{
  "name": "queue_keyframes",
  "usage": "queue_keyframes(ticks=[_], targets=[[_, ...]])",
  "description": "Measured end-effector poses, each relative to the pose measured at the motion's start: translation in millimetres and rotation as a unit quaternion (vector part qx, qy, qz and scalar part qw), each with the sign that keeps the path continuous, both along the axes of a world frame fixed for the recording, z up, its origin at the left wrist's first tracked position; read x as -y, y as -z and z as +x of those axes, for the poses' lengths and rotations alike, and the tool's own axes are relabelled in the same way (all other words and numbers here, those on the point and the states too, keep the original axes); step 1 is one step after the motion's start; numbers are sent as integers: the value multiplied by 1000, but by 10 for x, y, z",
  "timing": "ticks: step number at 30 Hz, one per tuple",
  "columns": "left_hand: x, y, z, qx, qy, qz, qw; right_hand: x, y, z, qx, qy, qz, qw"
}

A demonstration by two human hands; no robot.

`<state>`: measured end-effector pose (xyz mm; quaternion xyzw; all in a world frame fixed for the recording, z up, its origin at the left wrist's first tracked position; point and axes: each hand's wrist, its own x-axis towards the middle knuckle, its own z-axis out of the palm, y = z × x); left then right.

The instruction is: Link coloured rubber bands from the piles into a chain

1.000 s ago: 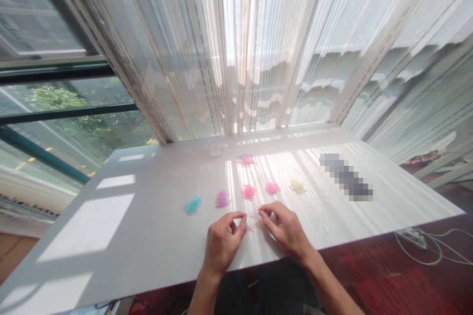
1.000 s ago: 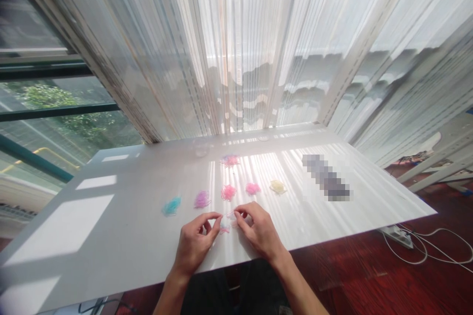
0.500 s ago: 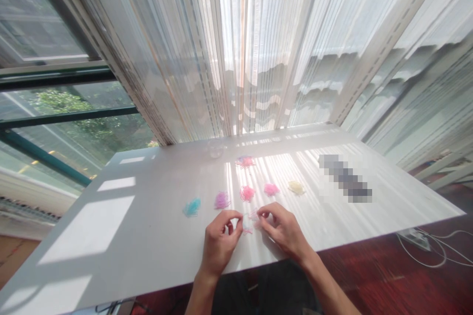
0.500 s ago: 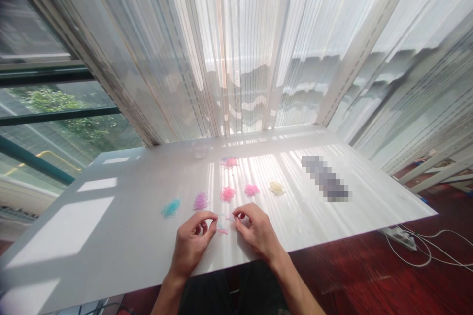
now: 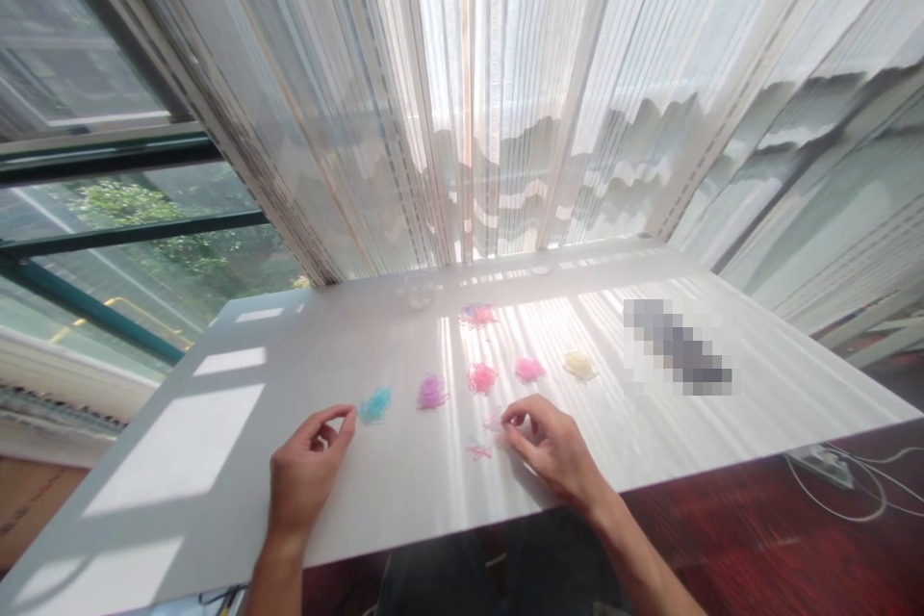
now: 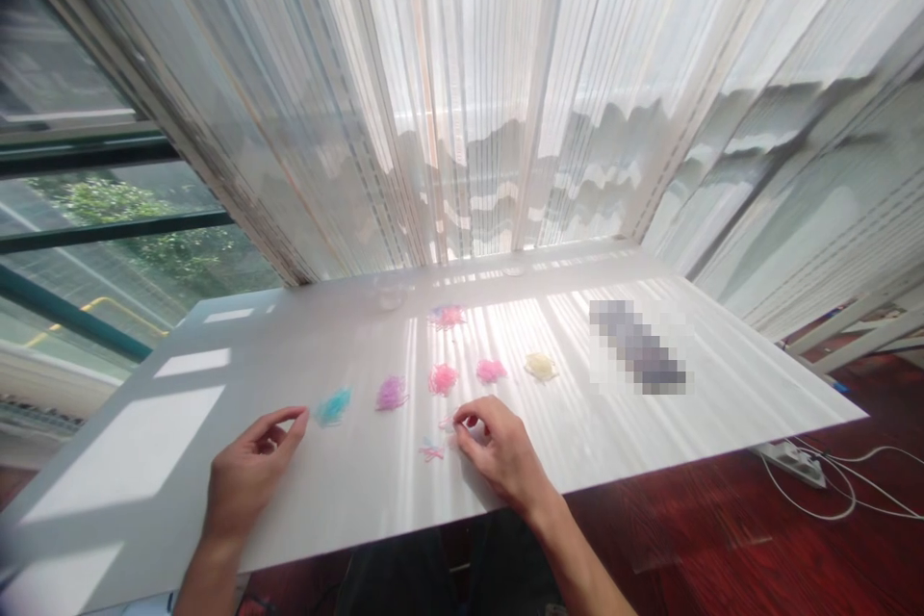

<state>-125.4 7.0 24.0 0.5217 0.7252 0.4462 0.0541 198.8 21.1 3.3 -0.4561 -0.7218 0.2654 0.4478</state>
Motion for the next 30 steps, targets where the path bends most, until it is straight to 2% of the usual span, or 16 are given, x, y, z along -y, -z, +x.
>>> queue_keyframes(ticks=[5, 11, 16, 19, 22, 24, 27, 30], targets=[[-95, 22, -54, -43, -19, -27, 999, 8, -18, 1, 2, 5, -2, 1000], [-93, 95, -15, -71, 1, -14, 997, 9, -21, 0, 8, -1, 1, 1000], [-58, 47, -59, -68, 22, -6, 997, 3, -2, -10, 3, 2, 0, 1000], [-10, 4, -15, -58, 5, 20, 998, -6, 15, -16, -4, 9, -1, 1000], [65, -5, 256, -31, 13, 57, 998, -15, 24, -18, -7, 7, 1, 1000], [109, 20, 568, -2, 101, 70, 992, -16, 26, -19, -5, 4, 3, 1000], [128, 90, 1057, 15, 264, 42, 964, -10, 29, -20, -1, 4, 7, 1000], [103, 168, 1338, 11, 308, 27, 951, -2, 38, -18, 3, 4, 11, 1000]])
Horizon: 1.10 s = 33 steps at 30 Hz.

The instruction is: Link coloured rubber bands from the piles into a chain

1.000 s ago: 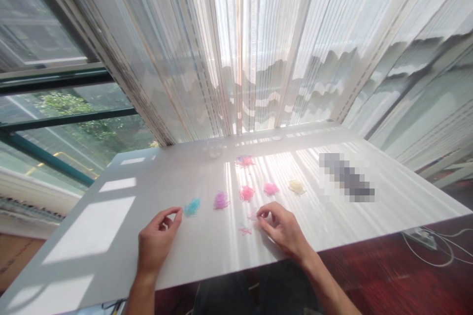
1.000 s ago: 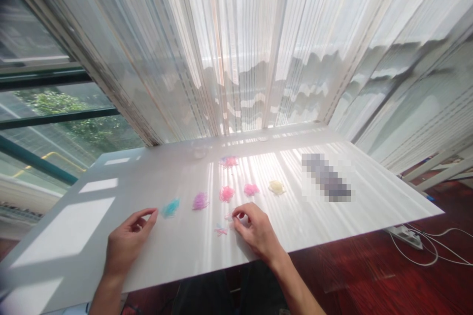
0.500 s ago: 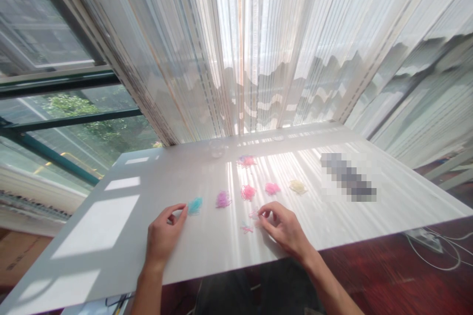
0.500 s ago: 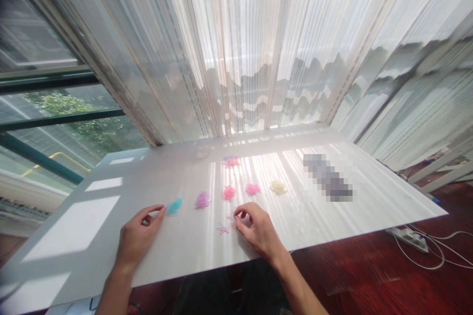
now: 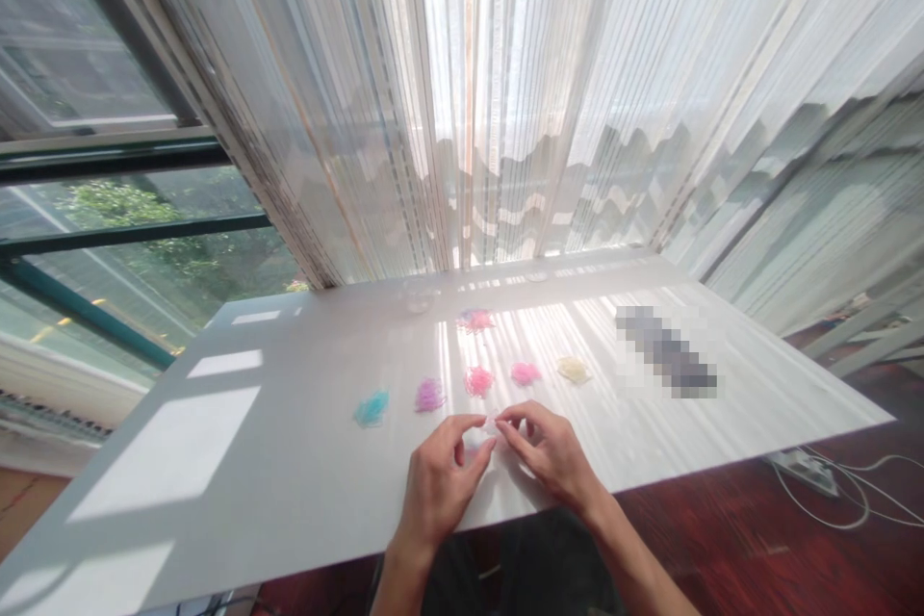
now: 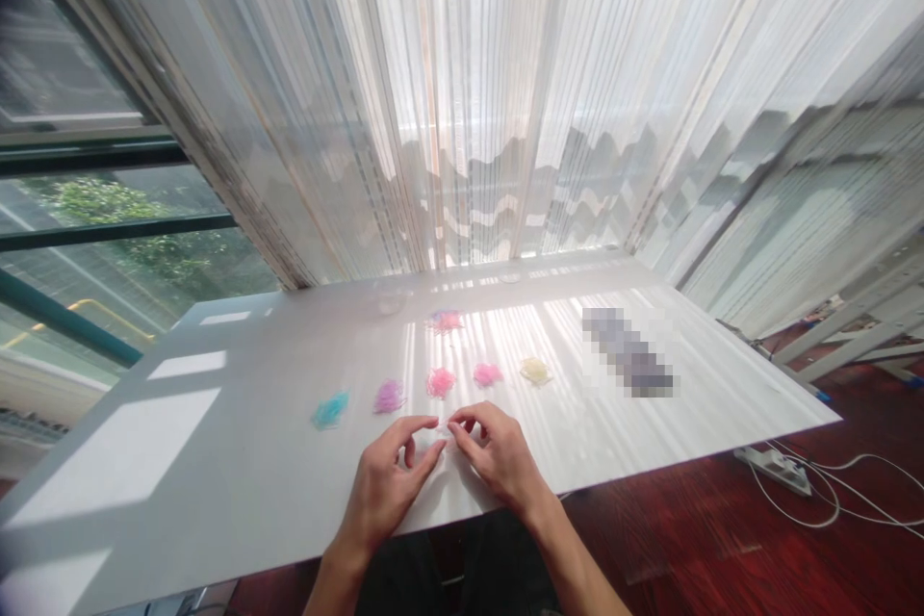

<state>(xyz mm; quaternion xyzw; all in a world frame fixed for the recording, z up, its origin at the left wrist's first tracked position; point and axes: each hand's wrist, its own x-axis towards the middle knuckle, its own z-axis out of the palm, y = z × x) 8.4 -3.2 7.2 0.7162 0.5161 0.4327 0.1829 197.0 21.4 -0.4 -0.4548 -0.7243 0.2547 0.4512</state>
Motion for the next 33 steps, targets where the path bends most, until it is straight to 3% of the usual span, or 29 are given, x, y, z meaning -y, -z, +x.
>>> queue_keyframes(ticks=[6, 16, 23, 33], targets=[[-9, 94, -26, 17, 5, 8, 1000, 6, 1, 11, 10, -13, -8, 1000], [11, 70, -18, 14, 31, 11, 999, 26, -28, 8, 30, -17, -10, 999], [20, 86, -16, 19, 16, 7, 1000, 30, -46, 0, 53, -30, 51, 997], [36, 87, -17, 26, 32, -6, 999, 28, -56, -1, 66, -53, 60, 995]])
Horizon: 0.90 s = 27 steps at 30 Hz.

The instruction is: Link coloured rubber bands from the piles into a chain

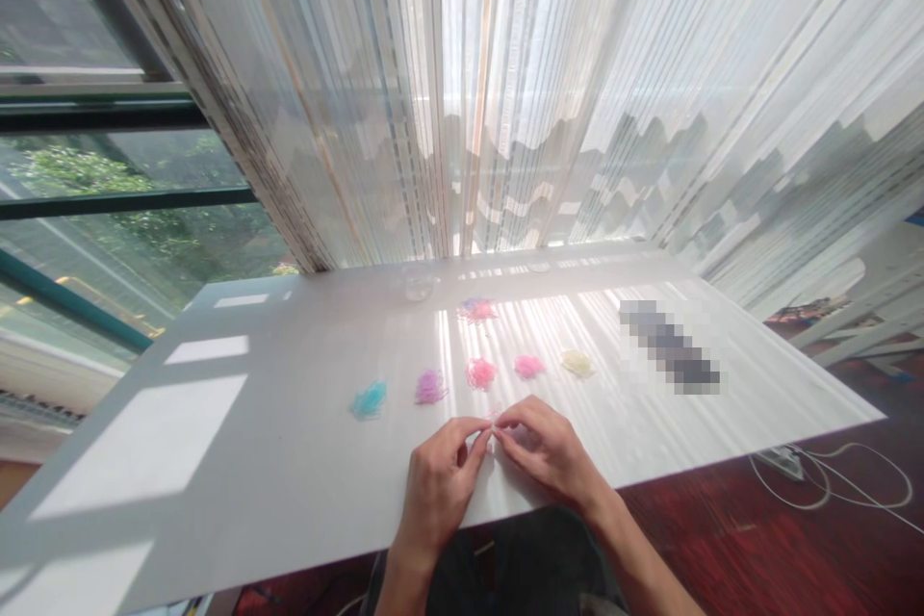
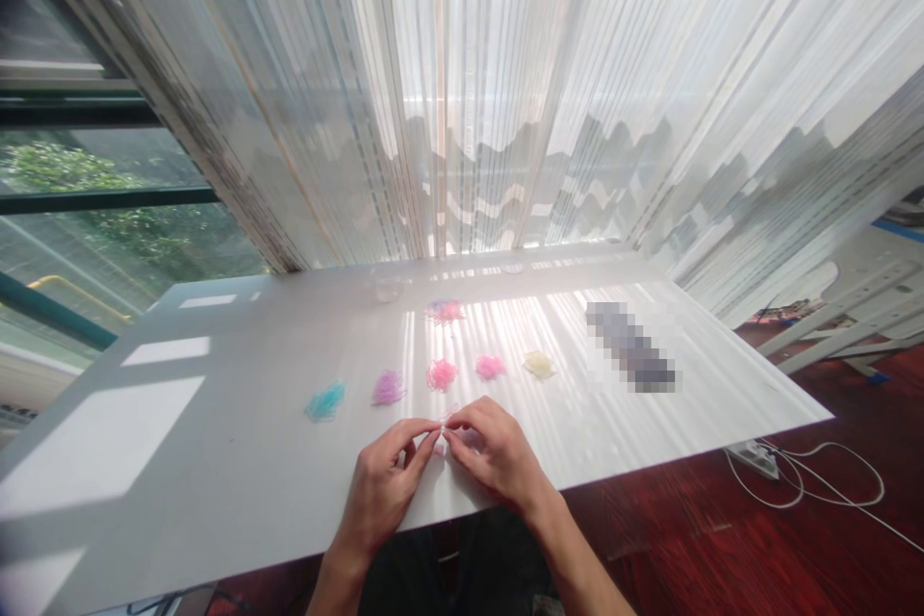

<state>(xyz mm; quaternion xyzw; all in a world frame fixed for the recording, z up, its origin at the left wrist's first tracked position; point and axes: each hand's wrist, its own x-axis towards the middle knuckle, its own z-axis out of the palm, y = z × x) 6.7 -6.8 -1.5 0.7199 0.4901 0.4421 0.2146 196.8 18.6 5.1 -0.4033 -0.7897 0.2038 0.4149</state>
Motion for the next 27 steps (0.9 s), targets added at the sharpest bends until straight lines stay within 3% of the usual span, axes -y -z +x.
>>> queue_keyframes(ticks=[13, 27], targets=[[-2, 45, -9, 3, -7, -1, 1000, -1, 10, -4, -22, -17, 4, 1000], [-13, 31, -5, 6, -7, -21, 1000, 2, 2, 13, -52, 23, -42, 998]])
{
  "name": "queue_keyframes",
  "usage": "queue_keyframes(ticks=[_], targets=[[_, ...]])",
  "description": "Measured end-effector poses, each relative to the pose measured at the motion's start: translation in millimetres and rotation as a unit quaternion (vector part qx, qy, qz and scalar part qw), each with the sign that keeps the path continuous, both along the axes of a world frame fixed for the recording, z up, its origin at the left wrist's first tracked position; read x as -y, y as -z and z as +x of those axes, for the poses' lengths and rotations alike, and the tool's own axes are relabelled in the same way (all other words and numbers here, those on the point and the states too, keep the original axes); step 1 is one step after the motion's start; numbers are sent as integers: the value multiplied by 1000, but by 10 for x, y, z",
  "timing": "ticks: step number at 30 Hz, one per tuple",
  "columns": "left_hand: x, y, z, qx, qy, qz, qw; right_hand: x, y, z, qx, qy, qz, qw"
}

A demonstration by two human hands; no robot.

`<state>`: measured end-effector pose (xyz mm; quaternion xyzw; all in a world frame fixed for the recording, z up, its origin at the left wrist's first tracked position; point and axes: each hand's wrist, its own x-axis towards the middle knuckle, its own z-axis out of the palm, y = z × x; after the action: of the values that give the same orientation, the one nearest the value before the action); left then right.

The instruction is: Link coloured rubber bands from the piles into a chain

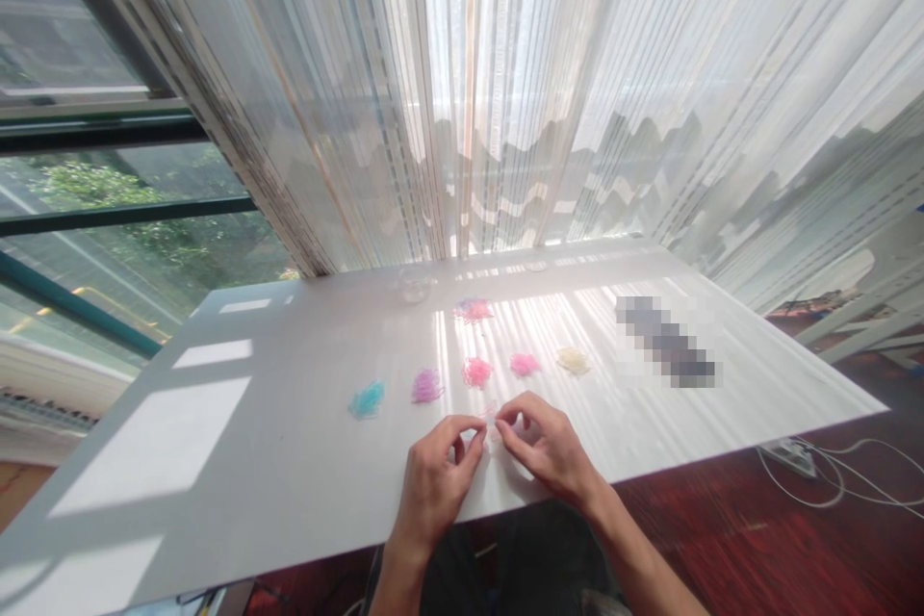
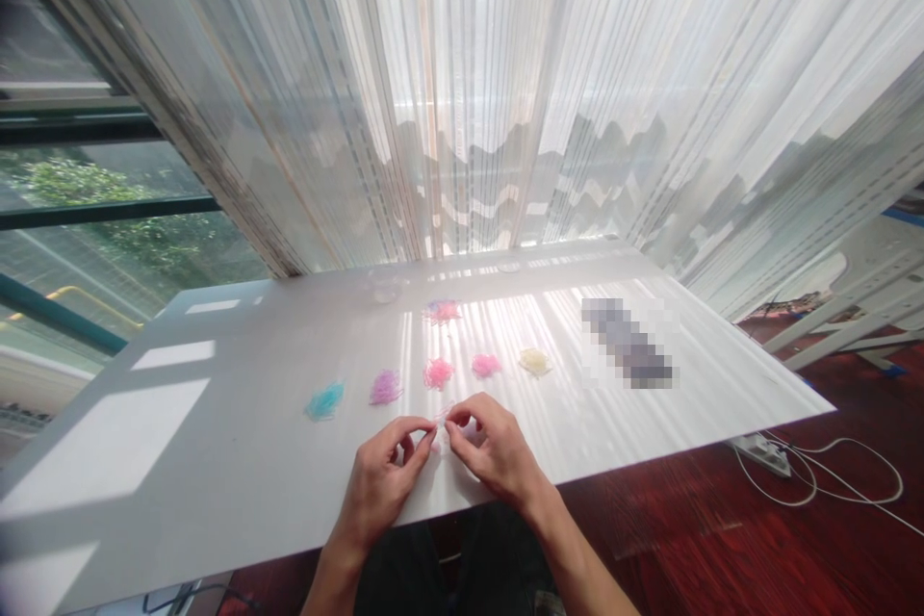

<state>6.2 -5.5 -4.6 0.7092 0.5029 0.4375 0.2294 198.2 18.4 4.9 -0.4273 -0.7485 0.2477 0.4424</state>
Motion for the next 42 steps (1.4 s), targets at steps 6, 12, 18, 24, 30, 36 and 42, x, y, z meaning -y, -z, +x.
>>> queue_keyframes(ticks=[6, 12, 18, 24, 30, 36, 42], targets=[[1, 3, -5, 3, 3, -3, 1000, 3, -3, -7, -1, 7, -4, 1000], [7, 1, -6, 9, -9, 0, 1000, 6, 10, -5, 3, -8, -6, 1000], [4, -11, 4, 10, -8, 9, 1000, 2, 23, -4, 21, -26, -1, 999], [4, 2, -3, 11, -12, 12, 1000, 7, 12, -5, 26, -29, 0, 999], [13, -68, 6, 21, 1, 23, 1000, -1, 36, -2, 25, -36, 15, 999], [16, -83, 16, 12, -17, 22, 1000, -1, 7, 0, 34, -37, 10, 999], [19, -63, 14, 10, -7, 5, 1000, 2, 13, 6, 39, -26, 3, 999]])
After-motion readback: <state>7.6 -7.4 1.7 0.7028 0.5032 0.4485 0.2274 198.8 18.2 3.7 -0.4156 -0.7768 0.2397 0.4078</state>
